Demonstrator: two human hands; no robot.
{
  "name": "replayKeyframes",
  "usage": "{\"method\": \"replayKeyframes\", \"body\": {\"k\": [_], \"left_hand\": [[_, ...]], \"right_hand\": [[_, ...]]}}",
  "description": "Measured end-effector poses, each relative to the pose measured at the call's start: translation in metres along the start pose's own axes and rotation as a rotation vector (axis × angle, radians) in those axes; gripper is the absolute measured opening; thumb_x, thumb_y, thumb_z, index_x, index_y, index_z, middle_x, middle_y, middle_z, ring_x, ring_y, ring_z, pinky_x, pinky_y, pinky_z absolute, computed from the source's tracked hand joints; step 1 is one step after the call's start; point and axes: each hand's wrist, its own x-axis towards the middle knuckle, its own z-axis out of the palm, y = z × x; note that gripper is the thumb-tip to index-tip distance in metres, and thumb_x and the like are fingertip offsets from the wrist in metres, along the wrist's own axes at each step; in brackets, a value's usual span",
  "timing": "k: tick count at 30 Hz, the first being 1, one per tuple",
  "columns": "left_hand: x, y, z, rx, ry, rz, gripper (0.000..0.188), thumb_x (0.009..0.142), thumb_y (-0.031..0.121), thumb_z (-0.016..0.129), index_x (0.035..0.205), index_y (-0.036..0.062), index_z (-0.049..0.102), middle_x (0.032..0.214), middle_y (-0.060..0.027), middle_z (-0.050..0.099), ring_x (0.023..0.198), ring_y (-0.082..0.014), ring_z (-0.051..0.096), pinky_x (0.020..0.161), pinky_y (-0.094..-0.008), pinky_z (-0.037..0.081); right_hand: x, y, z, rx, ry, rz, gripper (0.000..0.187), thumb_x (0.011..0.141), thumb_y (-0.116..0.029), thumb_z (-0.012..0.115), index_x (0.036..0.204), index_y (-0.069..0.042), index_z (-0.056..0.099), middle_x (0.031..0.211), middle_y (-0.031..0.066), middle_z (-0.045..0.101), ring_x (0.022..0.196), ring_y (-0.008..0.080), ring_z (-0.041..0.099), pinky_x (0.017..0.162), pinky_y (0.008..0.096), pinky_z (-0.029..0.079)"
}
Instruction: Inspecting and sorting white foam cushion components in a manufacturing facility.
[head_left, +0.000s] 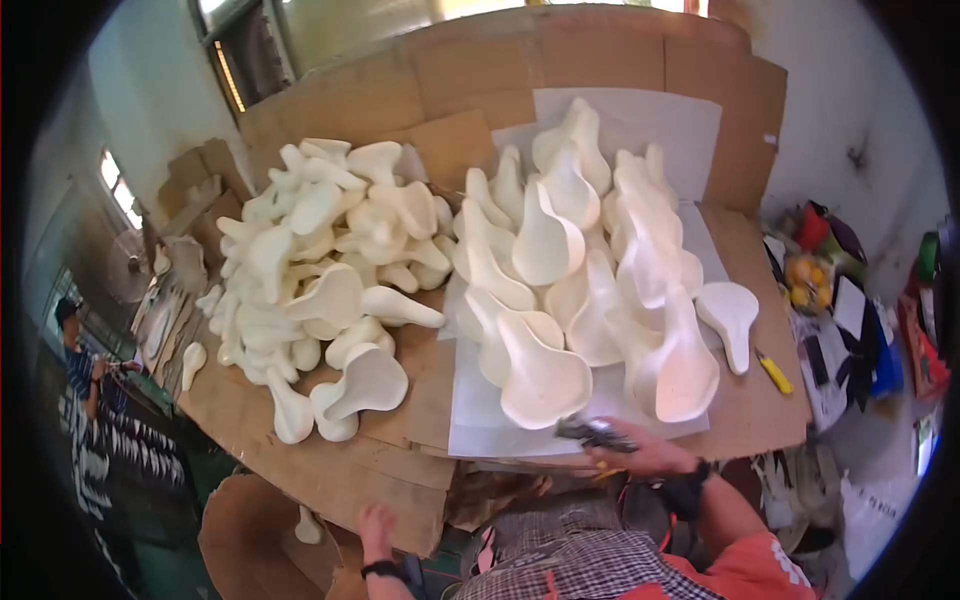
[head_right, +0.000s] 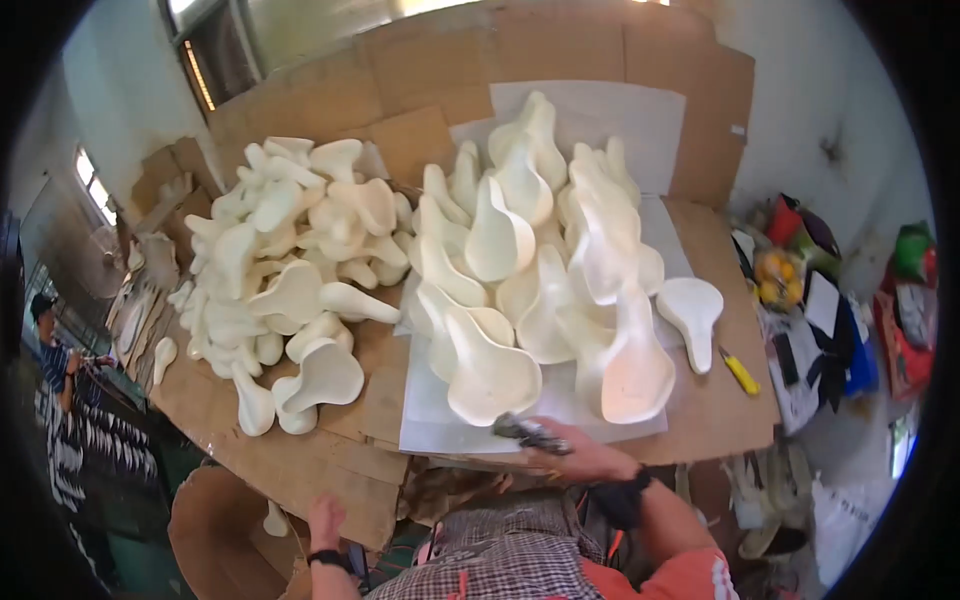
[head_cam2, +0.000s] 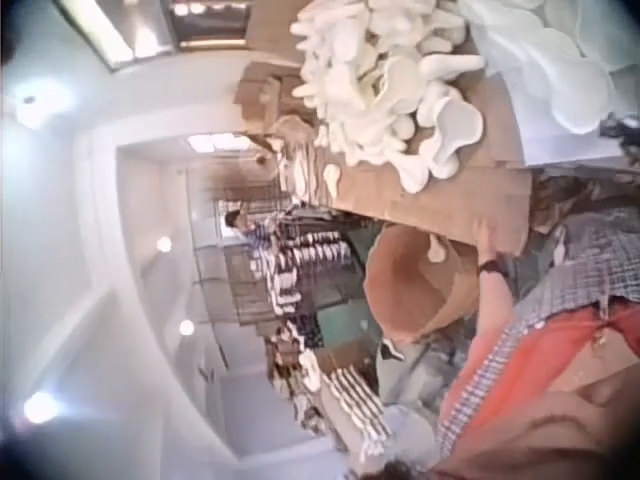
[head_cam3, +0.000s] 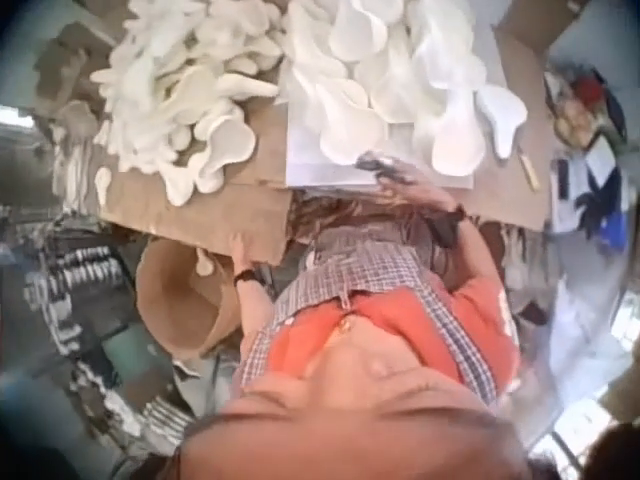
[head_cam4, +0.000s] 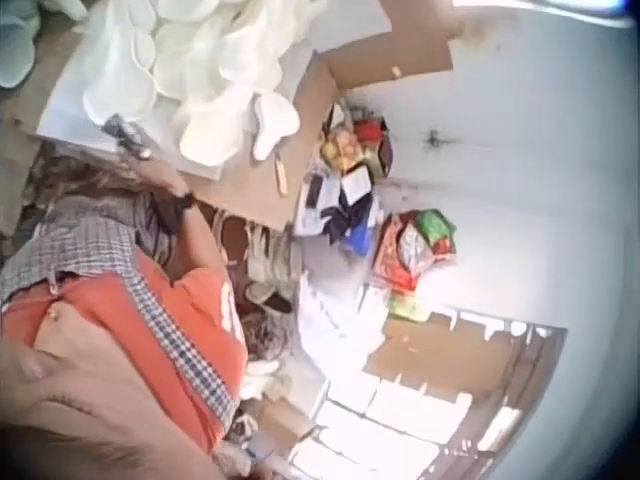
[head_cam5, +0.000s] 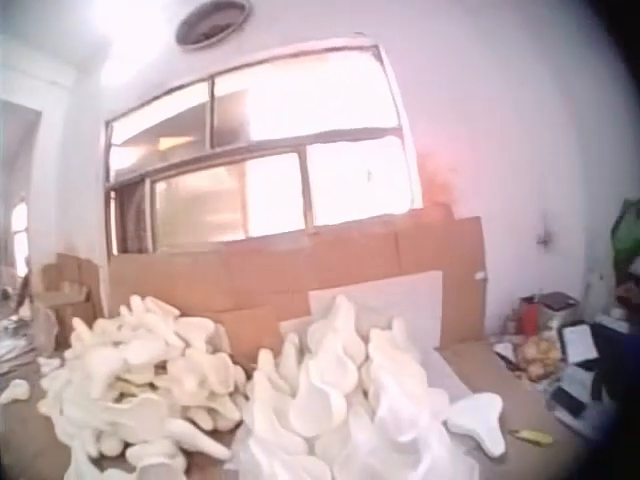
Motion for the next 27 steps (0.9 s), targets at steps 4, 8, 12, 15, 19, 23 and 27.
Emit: {"method": "replayKeyframes", "body": {"k": [4, 8, 12, 15, 19, 23, 27], "left_hand": [[0.057, 0.066, 0.15, 0.266, -0.305, 0.07, 0.038, 0.085, 0.018, 0.061, 0.119, 0.003, 0.051, 0.098, -0.0082, 0.06, 0.077, -0.0187, 0.062, 0.064, -0.0284, 0.05], [0.053, 0.065, 0.243, 0.293, -0.757, -0.005, 0.047, 0.084, 0.019, 0.064, 0.125, 0.0034, 0.047, 0.098, -0.0072, 0.058, 0.077, -0.0167, 0.061, 0.064, -0.0282, 0.05], [0.016, 0.024, 0.292, 0.462, -0.811, -0.021, 0.06, 0.081, 0.014, 0.066, 0.133, 0.0073, 0.038, 0.1, -0.0066, 0.056, 0.079, -0.0153, 0.058, 0.063, -0.0286, 0.049], [0.007, -0.004, 0.302, 0.457, -0.777, -0.019, 0.067, 0.079, 0.012, 0.067, 0.137, 0.0105, 0.032, 0.101, -0.0065, 0.055, 0.078, -0.0146, 0.056, 0.062, -0.0294, 0.049], [-0.005, -0.011, 0.326, 0.418, -0.835, -0.03, 0.065, 0.081, 0.01, 0.064, 0.136, 0.012, 0.029, 0.098, -0.0071, 0.056, 0.071, -0.0144, 0.056, 0.056, -0.029, 0.048], [-0.01, -0.016, 0.339, 0.316, -0.826, -0.041, 0.056, 0.084, 0.011, 0.06, 0.132, 0.0106, 0.032, 0.095, -0.0081, 0.057, 0.065, -0.0152, 0.057, 0.051, -0.0277, 0.047], [-0.012, -0.02, 0.344, 0.279, -0.781, -0.067, 0.05, 0.087, 0.011, 0.055, 0.132, 0.0097, 0.033, 0.094, -0.0099, 0.058, 0.066, -0.0179, 0.061, 0.051, -0.0295, 0.051]], "right_hand": [[-0.09, -0.035, -0.025, 0.034, 0.34, -0.246, 0.047, 0.087, -0.009, 0.063, 0.129, -0.004, 0.043, 0.102, 0.0044, 0.06, 0.095, 0.0104, 0.057, 0.086, 0.0276, 0.045], [-0.135, -0.062, 0.003, 0.133, 0.459, -0.101, 0.047, 0.083, -0.007, 0.064, 0.126, -0.003, 0.046, 0.101, 0.0046, 0.061, 0.093, 0.0104, 0.057, 0.084, 0.0278, 0.046], [-0.149, -0.044, 0.018, -0.127, 0.528, 0.12, 0.047, 0.079, -0.007, 0.068, 0.122, -0.002, 0.05, 0.096, 0.0048, 0.062, 0.086, 0.0095, 0.058, 0.078, 0.0263, 0.047], [-0.133, -0.052, 0.029, -0.031, 0.57, 0.064, 0.047, 0.08, -0.007, 0.068, 0.123, -0.002, 0.05, 0.095, 0.0049, 0.063, 0.085, 0.01, 0.058, 0.078, 0.0269, 0.047], [-0.126, -0.078, 0.054, 0.235, 0.746, -0.228, 0.047, 0.081, -0.004, 0.064, 0.125, 0.0, 0.047, 0.089, 0.0054, 0.061, 0.083, 0.012, 0.059, 0.075, 0.0284, 0.049], [-0.152, -0.061, 0.054, -0.062, 0.699, -0.035, 0.053, 0.08, -0.012, 0.064, 0.128, -0.001, 0.044, 0.085, 0.0089, 0.062, 0.076, 0.017, 0.063, 0.072, 0.0319, 0.051], [-0.143, -0.059, 0.06, -0.001, 0.702, 0.008, 0.045, 0.08, -0.002, 0.064, 0.122, 0.001, 0.048, 0.088, 0.0071, 0.065, 0.076, 0.0131, 0.063, 0.071, 0.028, 0.051]]}}
